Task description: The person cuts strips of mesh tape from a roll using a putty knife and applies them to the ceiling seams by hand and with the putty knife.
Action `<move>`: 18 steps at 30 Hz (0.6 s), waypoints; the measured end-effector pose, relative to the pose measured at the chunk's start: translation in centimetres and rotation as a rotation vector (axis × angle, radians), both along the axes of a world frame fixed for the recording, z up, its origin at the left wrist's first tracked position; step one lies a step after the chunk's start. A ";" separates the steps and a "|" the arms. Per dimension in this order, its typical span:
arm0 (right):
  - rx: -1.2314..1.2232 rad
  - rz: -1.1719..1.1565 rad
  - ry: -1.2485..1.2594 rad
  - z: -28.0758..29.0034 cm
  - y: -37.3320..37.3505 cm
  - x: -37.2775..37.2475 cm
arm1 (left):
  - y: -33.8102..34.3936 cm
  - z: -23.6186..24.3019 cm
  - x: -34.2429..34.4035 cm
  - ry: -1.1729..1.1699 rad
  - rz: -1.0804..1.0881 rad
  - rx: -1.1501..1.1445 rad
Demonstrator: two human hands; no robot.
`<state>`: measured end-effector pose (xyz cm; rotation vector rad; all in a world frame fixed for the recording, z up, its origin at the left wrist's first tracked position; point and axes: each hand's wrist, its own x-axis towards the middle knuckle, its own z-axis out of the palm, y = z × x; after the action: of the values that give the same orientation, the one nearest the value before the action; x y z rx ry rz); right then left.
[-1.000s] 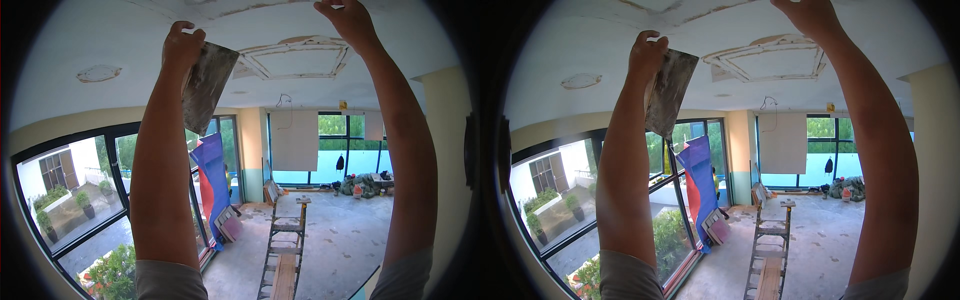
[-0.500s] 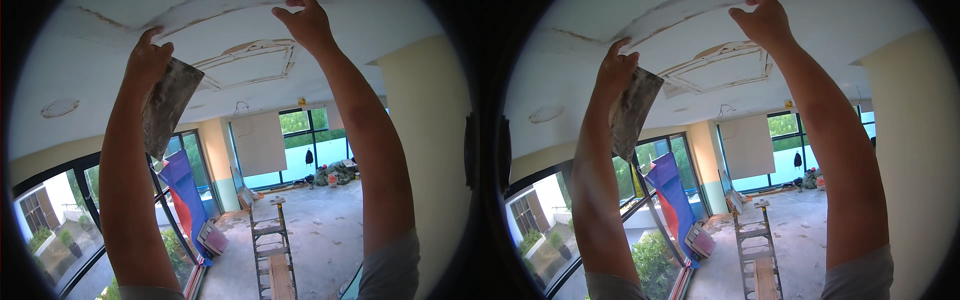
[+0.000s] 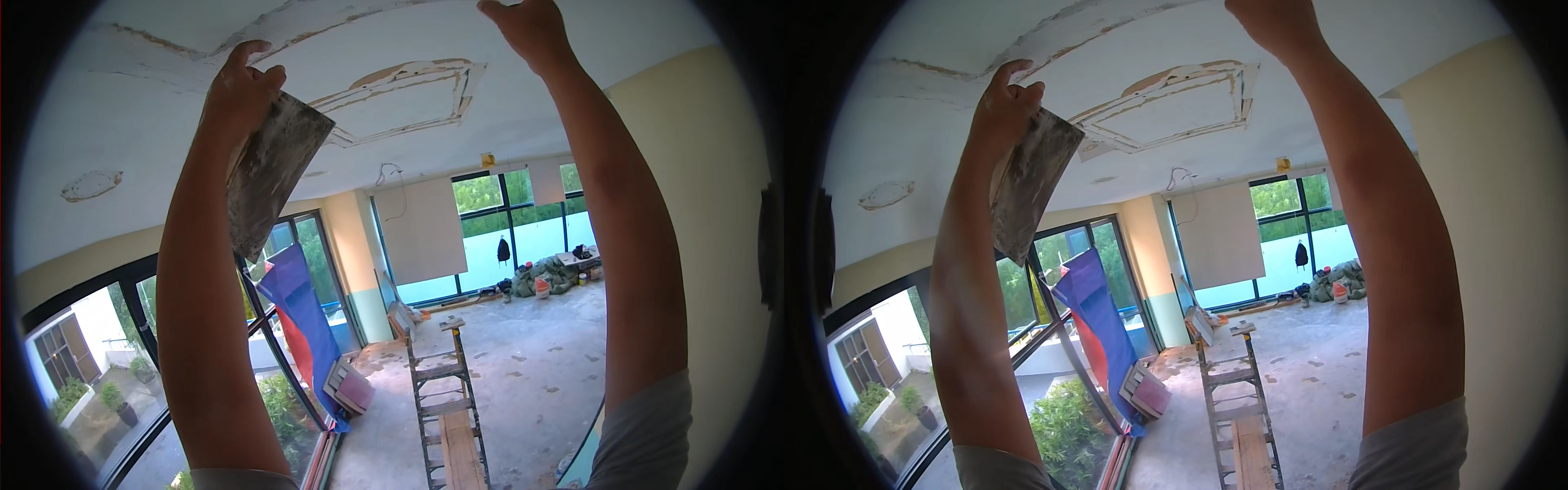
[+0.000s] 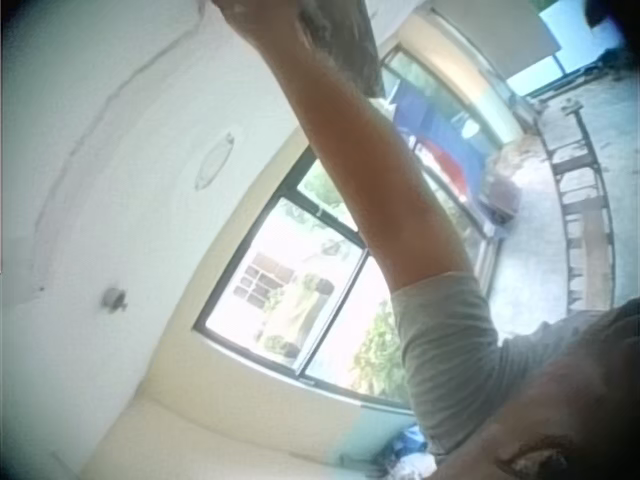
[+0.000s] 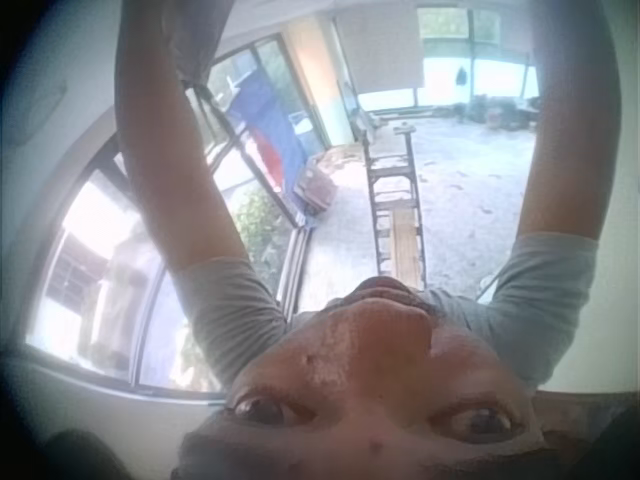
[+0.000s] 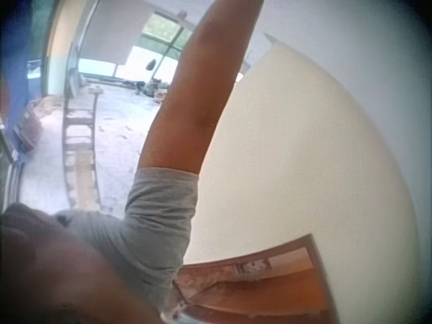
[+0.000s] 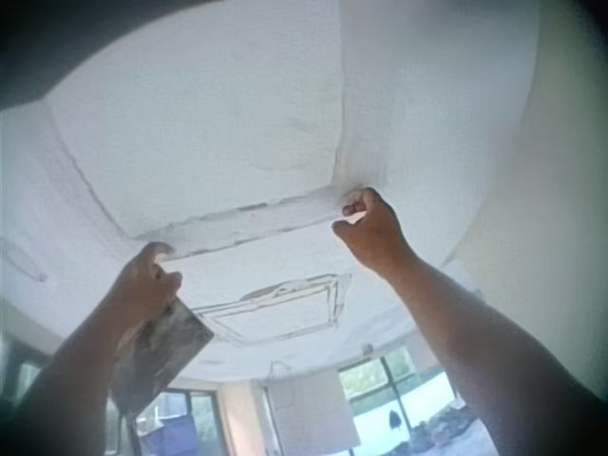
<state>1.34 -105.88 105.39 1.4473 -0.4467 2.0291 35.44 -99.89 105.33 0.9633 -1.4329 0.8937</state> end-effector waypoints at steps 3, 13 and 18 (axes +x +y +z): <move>-0.046 0.028 -0.195 0.8 -0.6 0.1 | -0.5 0.8 0.5 0.043 0.044 -0.139; -0.147 0.049 -0.134 1.3 -1.1 1.2 | 0.7 0.2 0.1 0.064 -0.014 -0.090; 0.095 0.096 0.062 0.0 0.0 3.5 | 0.8 -0.1 -0.6 -0.057 0.036 0.034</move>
<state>4.82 -105.88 105.40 1.6124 -0.4613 2.0563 34.81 -99.14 105.22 0.9984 -1.4871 0.9324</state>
